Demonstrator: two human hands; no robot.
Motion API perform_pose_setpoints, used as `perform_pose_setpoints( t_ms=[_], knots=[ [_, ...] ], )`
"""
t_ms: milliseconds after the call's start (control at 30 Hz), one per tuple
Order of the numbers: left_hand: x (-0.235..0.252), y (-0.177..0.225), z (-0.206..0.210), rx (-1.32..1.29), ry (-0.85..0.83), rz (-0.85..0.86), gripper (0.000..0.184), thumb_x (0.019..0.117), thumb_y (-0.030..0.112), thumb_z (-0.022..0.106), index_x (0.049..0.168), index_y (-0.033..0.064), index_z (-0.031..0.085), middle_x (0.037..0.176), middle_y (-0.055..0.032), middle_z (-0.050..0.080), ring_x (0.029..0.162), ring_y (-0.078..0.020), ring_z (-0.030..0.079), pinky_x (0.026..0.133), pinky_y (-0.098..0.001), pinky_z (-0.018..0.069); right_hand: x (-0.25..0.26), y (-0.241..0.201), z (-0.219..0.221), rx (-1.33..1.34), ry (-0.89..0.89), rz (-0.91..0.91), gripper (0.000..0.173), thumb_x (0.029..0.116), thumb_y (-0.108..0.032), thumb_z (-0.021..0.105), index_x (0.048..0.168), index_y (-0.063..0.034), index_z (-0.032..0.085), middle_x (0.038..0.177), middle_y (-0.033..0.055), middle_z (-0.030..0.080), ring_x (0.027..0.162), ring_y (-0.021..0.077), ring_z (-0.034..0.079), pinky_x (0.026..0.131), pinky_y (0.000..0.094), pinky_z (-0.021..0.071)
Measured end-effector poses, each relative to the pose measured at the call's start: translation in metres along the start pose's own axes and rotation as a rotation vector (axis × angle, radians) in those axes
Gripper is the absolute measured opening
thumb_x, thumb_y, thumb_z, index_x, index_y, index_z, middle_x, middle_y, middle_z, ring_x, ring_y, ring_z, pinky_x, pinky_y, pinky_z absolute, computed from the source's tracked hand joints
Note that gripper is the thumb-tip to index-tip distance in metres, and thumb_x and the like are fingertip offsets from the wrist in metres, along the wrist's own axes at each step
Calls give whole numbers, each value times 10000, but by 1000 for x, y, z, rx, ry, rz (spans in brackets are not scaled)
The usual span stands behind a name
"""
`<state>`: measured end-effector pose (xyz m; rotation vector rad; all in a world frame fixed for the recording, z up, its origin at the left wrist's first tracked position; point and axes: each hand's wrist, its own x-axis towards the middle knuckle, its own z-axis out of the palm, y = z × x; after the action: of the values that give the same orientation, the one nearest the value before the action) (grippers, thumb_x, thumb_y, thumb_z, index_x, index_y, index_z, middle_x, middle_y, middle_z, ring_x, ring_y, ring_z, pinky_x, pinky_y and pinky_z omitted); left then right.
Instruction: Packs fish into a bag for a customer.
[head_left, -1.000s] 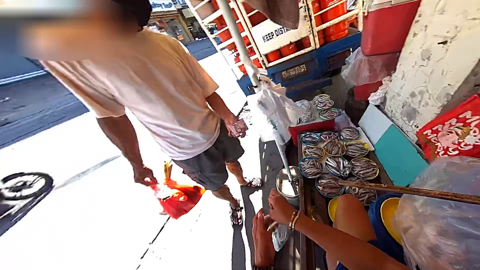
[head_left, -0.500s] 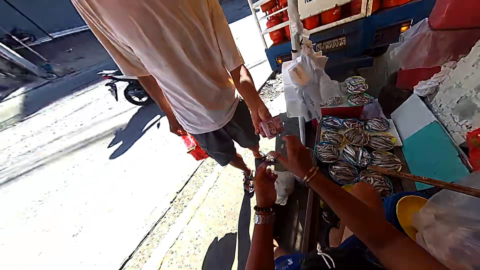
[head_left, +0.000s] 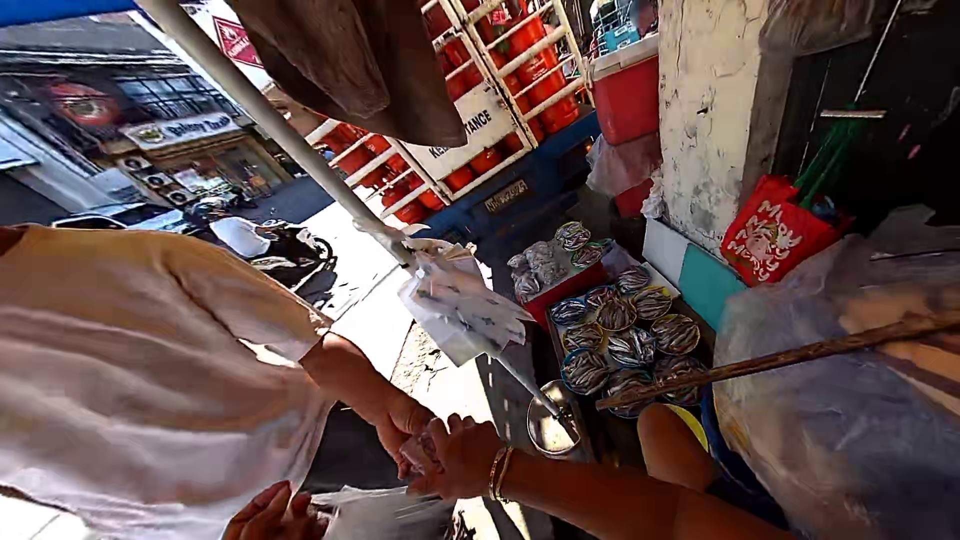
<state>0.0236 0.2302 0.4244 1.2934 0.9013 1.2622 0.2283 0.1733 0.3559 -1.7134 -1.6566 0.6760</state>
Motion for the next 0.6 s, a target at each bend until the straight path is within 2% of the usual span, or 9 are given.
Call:
perform_pose_setpoints(
  t_ms=[67,133,200,300,367,467,600],
  knots=[
    [7,4,3,-6,-4,0,149,1070,219,397,1060,229,545,671,108,630,514,-27,573,471,-199,493,4,0,3,7,-34,25,778,952,-460,701,1536,-37,409,1388,271,572,1216,452,601,946,638,508],
    [10,6,8,-26,-1,2,156,1076,225,392,1051,236,546,662,112,636,510,-22,582,470,-195,497,7,-2,5,-29,-61,17,586,1020,-293,593,1504,-9,428,1336,268,612,1177,440,639,945,624,520],
    [15,6,11,-34,6,4,159,1077,229,391,1039,237,546,654,110,631,503,-17,579,467,-190,496,6,-7,4,-90,-74,3,451,1049,-177,505,1453,20,470,1276,270,641,1130,435,665,912,612,536],
    [25,2,17,-53,-1,-25,168,1077,244,396,1017,243,554,628,107,608,479,-8,547,447,-176,470,-1,-5,-6,-125,-63,-1,384,1063,-154,469,1412,3,508,1177,255,683,1062,429,691,862,612,547],
    [30,2,23,-48,-4,-49,169,1072,241,405,1010,236,561,616,107,596,472,-7,540,440,-176,464,-11,3,-12,-77,-20,2,359,1043,-132,459,1373,-18,543,1122,237,703,1023,423,701,838,613,546],
    [40,0,29,-23,-49,-84,178,1073,254,408,990,248,565,605,118,583,463,1,531,440,-169,458,-32,15,-24,14,36,-5,341,1070,-140,433,1347,1,571,1083,241,711,1023,418,702,866,607,537],
    [44,0,34,7,-113,-127,235,1087,271,363,954,271,556,638,123,602,471,12,526,445,-158,457,-62,31,-34,73,-20,80,335,1075,-163,428,1307,30,574,1053,270,696,1042,442,687,883,615,527]
  ],
)
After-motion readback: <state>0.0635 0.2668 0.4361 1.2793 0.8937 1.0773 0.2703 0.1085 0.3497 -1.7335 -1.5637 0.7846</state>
